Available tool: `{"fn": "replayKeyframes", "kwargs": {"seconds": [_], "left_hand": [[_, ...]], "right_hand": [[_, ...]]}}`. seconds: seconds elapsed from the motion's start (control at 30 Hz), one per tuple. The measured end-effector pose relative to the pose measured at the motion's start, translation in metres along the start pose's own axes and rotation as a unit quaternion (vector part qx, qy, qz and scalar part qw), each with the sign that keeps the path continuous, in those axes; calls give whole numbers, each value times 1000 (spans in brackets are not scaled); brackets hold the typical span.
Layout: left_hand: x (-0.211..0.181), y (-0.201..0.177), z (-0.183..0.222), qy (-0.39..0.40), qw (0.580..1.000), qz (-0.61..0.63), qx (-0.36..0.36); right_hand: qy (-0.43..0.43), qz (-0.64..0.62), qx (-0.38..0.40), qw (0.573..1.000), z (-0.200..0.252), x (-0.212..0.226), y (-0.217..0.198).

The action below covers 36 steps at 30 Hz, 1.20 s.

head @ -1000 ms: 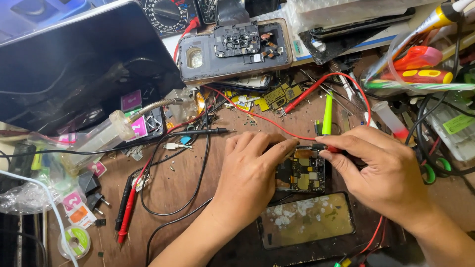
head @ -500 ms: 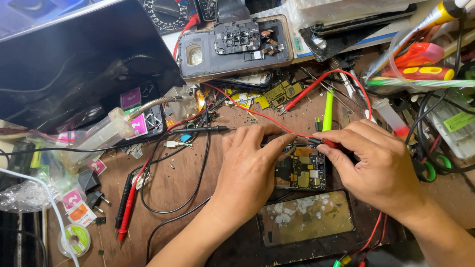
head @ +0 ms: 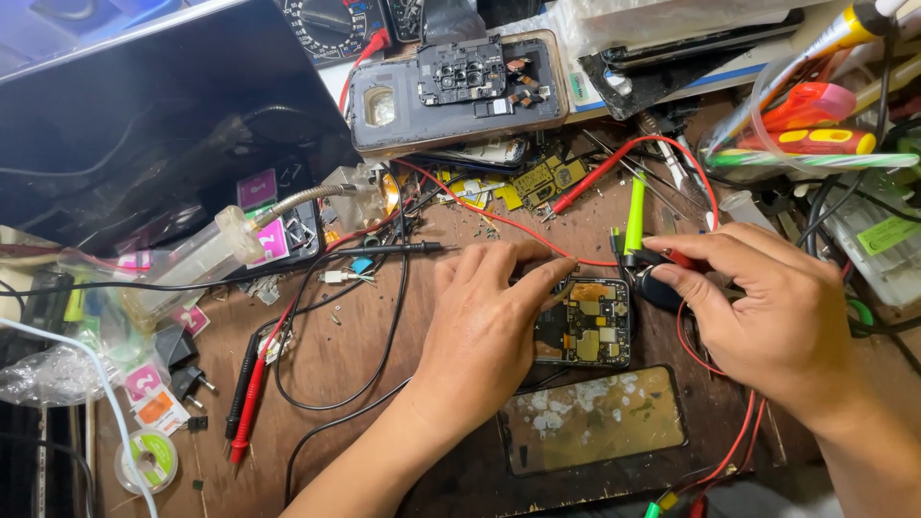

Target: Testing electronic components on a disassembled smartphone motherboard using a multimeter to diagnose faults.

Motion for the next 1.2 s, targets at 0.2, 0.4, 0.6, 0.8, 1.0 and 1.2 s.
{"fn": "replayKeyframes", "kwargs": {"seconds": [0.2, 0.4, 0.6, 0.8, 1.0, 1.2], "left_hand": [[0, 1, 1, 3, 1000, 1, 3], [1, 1, 2, 12, 1000, 2, -12], [2, -13, -1, 30, 996, 30, -75], [0, -21, -14, 35, 995, 51, -83], [5, 1, -51, 83, 995, -34, -32], [27, 45, -77, 133, 969, -199, 68]], "right_hand": [[4, 4, 12, 1000, 0, -2, 2], [-21, 11, 2, 1000, 1, -3, 2], [-24, -3, -8, 1000, 2, -1, -4], [-21, -17, -16, 1000, 5, -6, -8], [-33, -25, -19, 999, 6, -11, -4], [-45, -15, -22, 999, 7, -17, 3]]}}
Point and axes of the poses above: each hand's wrist, its own z-axis away from the middle knuckle, its own y-axis out of the palm, x = y × z, the point moved 4 cm from there along -z, towards the middle knuckle, and after that the axes turned 12 degrees about y, right-handed, at the moved point
